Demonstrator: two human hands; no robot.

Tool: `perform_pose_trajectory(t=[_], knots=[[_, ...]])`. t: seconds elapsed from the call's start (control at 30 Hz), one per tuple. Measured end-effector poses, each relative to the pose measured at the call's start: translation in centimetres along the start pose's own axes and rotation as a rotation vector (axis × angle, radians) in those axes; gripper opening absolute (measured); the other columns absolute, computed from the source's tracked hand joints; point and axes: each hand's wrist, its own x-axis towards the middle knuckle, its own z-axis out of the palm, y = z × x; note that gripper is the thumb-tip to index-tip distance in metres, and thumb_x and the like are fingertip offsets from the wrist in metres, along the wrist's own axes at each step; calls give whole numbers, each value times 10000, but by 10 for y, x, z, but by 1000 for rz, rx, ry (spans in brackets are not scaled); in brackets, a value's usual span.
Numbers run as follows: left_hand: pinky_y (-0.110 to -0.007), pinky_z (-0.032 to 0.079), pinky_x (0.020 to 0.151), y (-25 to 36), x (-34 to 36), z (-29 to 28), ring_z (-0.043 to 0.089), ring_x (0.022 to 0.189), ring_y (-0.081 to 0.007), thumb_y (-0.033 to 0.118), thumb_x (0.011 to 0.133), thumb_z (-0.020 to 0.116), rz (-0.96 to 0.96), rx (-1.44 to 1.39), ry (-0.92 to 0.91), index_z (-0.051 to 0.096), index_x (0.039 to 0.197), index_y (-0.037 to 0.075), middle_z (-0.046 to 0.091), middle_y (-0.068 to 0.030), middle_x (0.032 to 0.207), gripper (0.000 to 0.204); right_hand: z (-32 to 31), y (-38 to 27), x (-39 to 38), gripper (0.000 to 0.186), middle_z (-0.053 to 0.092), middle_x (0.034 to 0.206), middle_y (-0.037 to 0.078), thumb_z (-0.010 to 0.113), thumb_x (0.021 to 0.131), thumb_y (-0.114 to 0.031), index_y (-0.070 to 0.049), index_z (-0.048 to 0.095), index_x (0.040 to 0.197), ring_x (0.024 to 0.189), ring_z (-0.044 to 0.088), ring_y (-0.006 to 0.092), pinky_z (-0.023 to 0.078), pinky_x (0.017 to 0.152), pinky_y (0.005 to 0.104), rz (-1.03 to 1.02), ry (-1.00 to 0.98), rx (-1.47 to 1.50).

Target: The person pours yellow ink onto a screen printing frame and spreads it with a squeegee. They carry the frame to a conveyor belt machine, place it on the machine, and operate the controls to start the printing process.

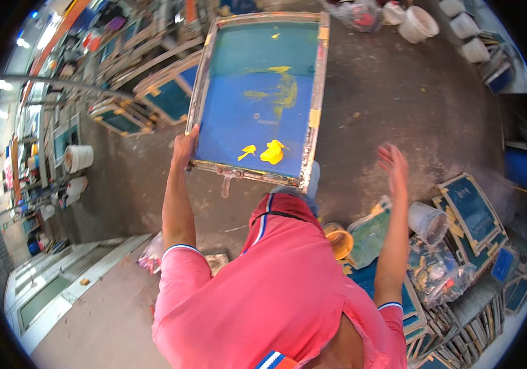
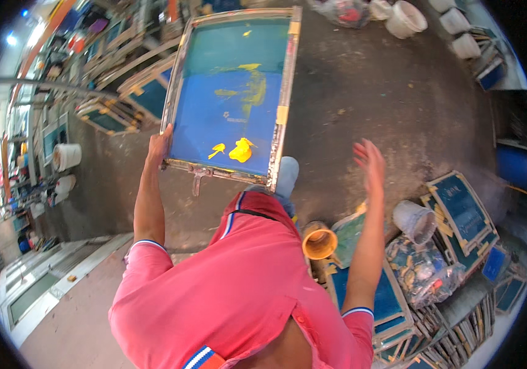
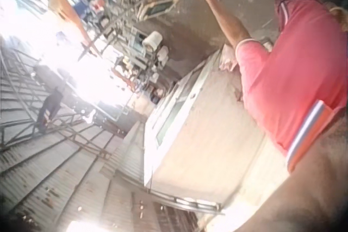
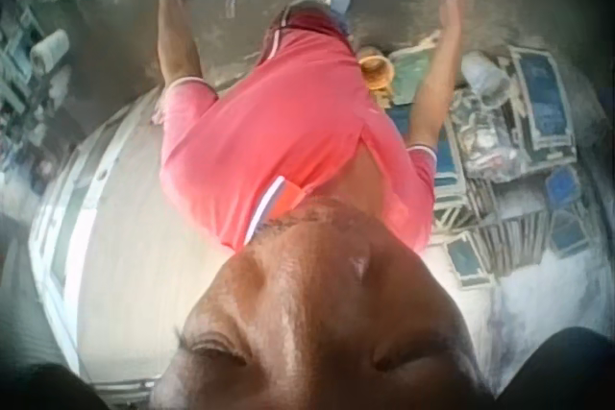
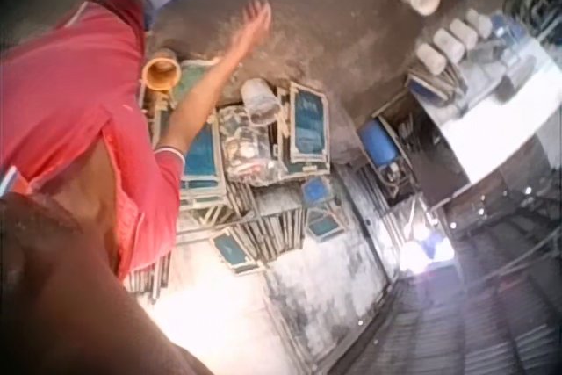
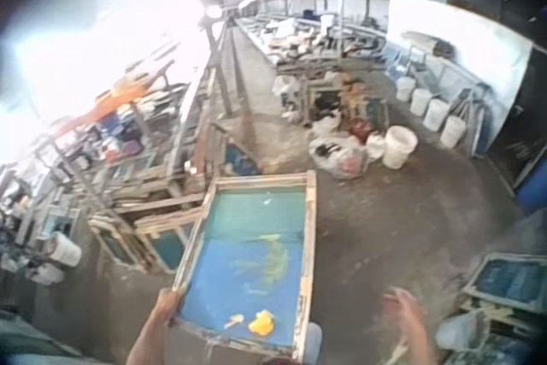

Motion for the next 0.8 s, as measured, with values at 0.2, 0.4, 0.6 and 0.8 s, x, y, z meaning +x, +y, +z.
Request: perform_pose_trajectory(t=[0.2, 0.4, 0.6, 0.8], knots=[[-275, 309, 431, 198, 7, 270, 433, 443, -99, 506, 822, 678, 217, 86, -206, 581, 599, 49, 459, -3, 489, 518, -10, -75, 68, 561, 630, 1148, 85, 526, 944, -487, -2, 563, 1225, 987, 611, 169, 494, 846, 292, 68, -33, 494], [-255, 393, 462, 377, -31, 466, 502, 529, -102, 664, 907, 418, 277, -196, -893, 601, 875, 51, 523, 11, 642, 641, -185, -166, 92, 530, 640, 1089, 48, 502, 955, -490, -31, 569, 1212, 934, 614, 159, 503, 809, 311, -51, 621, 473], [-372, 513, 791, 505, -99, 661, 621, 892, -218, 777, 851, 284, -171, -634, -1707, 555, 1238, 24, 650, -110, 1042, 889, -329, -258, 101, 539, 647, 1035, 28, 497, 927, -563, -107, 576, 1203, 856, 611, 150, 516, 745, 314, -179, 666, 717], [-399, 482, 859, 580, -202, 873, 589, 978, -233, 758, 864, 294, -306, -628, -1705, 522, 1278, 27, 614, -116, 1127, 871, -471, -294, 237, 545, 641, 1093, 26, 505, 924, -554, -126, 548, 1259, 899, 610, 172, 498, 739, 322, -197, 724, 778]])
